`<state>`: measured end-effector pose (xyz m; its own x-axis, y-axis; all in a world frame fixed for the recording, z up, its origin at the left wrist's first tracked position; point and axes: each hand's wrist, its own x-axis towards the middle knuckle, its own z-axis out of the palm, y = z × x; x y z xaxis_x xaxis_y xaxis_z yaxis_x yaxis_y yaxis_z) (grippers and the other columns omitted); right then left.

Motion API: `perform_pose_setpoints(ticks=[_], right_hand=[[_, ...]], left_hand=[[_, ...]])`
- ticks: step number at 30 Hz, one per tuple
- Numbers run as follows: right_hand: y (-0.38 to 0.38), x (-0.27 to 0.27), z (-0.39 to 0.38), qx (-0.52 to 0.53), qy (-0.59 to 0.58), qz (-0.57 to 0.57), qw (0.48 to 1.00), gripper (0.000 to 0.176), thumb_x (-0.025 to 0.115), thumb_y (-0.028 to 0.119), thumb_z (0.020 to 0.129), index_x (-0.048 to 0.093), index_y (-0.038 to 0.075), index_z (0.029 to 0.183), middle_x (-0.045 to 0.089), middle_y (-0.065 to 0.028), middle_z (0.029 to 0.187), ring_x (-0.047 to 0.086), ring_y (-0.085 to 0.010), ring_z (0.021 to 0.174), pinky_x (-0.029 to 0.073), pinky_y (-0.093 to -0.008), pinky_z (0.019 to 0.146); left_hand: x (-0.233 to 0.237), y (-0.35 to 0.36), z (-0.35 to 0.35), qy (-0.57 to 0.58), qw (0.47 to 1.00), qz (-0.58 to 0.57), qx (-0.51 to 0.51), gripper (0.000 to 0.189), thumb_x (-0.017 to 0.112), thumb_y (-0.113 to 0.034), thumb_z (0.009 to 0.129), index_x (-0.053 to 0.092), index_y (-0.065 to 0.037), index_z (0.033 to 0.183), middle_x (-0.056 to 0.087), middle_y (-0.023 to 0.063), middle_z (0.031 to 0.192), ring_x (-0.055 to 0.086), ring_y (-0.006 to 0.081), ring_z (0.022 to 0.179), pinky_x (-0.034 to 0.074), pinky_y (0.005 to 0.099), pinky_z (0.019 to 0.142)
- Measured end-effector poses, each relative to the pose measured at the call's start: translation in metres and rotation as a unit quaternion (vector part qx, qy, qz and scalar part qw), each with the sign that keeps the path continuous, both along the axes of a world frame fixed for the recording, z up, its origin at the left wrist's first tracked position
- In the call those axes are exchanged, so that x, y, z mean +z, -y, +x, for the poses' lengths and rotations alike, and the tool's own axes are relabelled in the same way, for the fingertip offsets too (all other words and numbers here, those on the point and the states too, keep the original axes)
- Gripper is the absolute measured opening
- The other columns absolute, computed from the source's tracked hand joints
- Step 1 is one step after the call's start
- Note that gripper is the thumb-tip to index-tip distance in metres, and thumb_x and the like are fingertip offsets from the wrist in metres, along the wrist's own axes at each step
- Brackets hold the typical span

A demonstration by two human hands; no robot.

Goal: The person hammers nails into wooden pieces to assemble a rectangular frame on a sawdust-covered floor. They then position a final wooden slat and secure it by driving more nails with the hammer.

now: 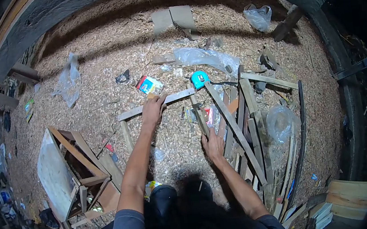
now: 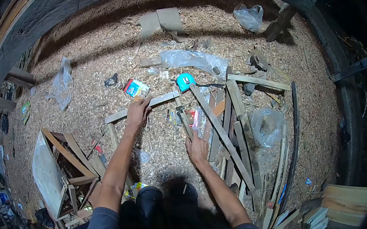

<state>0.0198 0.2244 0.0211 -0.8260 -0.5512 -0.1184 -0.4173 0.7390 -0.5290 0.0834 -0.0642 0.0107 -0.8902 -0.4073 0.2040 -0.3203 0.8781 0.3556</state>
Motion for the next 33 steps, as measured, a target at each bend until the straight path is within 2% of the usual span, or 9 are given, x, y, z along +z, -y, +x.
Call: perform_pose_setpoints(ticks=[3, 6, 8, 11, 23, 27, 29, 33], right_hand=[[0.001, 0.003, 0.003, 0.005, -0.014, -0.005, 1.000, 0.031, 0.065, 0.022, 0.086, 0.051, 0.001, 0.105, 0.063, -0.0276, 0.069, 0.062, -0.0472, 0.065, 0.048, -0.0568, 0.061], [0.003, 0.007, 0.003, 0.021, -0.034, 0.020, 0.999, 0.031, 0.065, 0.020, 0.086, 0.048, 0.000, 0.102, 0.063, -0.0241, 0.067, 0.063, -0.0427, 0.061, 0.050, -0.0531, 0.058], [0.003, 0.008, 0.005, 0.022, -0.031, 0.017, 0.999, 0.029, 0.065, 0.019, 0.086, 0.048, 0.001, 0.100, 0.062, -0.0242, 0.066, 0.063, -0.0433, 0.061, 0.049, -0.0535, 0.058], [0.005, 0.011, 0.006, 0.022, -0.034, 0.029, 0.999, 0.029, 0.065, 0.020, 0.086, 0.048, 0.002, 0.101, 0.062, -0.0240, 0.066, 0.063, -0.0435, 0.061, 0.049, -0.0538, 0.057], [-0.001, 0.002, 0.006, 0.028, -0.034, 0.012, 0.999, 0.031, 0.064, 0.020, 0.087, 0.049, 0.004, 0.110, 0.063, -0.0238, 0.067, 0.063, -0.0427, 0.061, 0.049, -0.0535, 0.058], [0.003, 0.014, 0.008, 0.013, -0.018, 0.030, 0.999, 0.032, 0.065, 0.021, 0.088, 0.051, 0.006, 0.113, 0.063, -0.0244, 0.067, 0.063, -0.0434, 0.063, 0.048, -0.0528, 0.060], [0.003, 0.017, 0.008, 0.004, -0.019, 0.026, 0.999, 0.032, 0.065, 0.020, 0.088, 0.051, 0.005, 0.111, 0.063, -0.0247, 0.068, 0.063, -0.0433, 0.063, 0.048, -0.0528, 0.060], [0.002, 0.012, 0.009, 0.004, -0.040, 0.026, 0.999, 0.031, 0.066, 0.022, 0.087, 0.052, 0.004, 0.108, 0.063, -0.0245, 0.067, 0.064, -0.0436, 0.064, 0.048, -0.0529, 0.059]], left_hand=[[0.013, -0.004, 0.002, 0.036, 0.999, 0.003, 0.016, 0.044, 0.063, -0.025, 0.088, 0.057, -0.018, 0.131, 0.063, 0.0133, 0.096, 0.060, 0.0340, 0.092, 0.047, 0.0448, 0.083], [0.023, -0.006, -0.003, 0.023, 1.000, -0.005, 0.020, 0.042, 0.062, -0.026, 0.089, 0.057, -0.019, 0.131, 0.063, 0.0139, 0.099, 0.059, 0.0331, 0.096, 0.046, 0.0445, 0.084], [0.024, -0.004, -0.007, 0.078, 0.997, 0.005, 0.017, 0.043, 0.062, -0.028, 0.090, 0.056, -0.021, 0.133, 0.064, 0.0120, 0.109, 0.058, 0.0310, 0.104, 0.044, 0.0433, 0.091], [-0.002, 0.001, -0.009, 0.046, 0.998, -0.030, 0.007, 0.043, 0.060, -0.028, 0.091, 0.056, -0.020, 0.132, 0.063, 0.0141, 0.105, 0.059, 0.0324, 0.099, 0.045, 0.0452, 0.087], [0.004, -0.002, -0.006, 0.065, 0.998, 0.001, 0.020, 0.042, 0.061, -0.029, 0.091, 0.056, -0.018, 0.131, 0.062, 0.0130, 0.103, 0.059, 0.0327, 0.098, 0.045, 0.0447, 0.086], [0.001, -0.008, -0.002, 0.039, 0.999, 0.014, 0.031, 0.042, 0.060, -0.030, 0.092, 0.057, -0.018, 0.131, 0.062, 0.0130, 0.103, 0.058, 0.0342, 0.096, 0.044, 0.0448, 0.086], [-0.004, -0.013, -0.003, -0.006, 0.998, -0.007, 0.055, 0.042, 0.061, -0.031, 0.091, 0.057, -0.019, 0.131, 0.063, 0.0124, 0.102, 0.058, 0.0308, 0.100, 0.043, 0.0438, 0.089], [0.002, -0.015, -0.007, -0.023, 0.995, 0.056, 0.074, 0.037, 0.058, -0.033, 0.092, 0.063, -0.017, 0.124, 0.064, 0.0118, 0.103, 0.058, 0.0306, 0.097, 0.043, 0.0424, 0.088]])
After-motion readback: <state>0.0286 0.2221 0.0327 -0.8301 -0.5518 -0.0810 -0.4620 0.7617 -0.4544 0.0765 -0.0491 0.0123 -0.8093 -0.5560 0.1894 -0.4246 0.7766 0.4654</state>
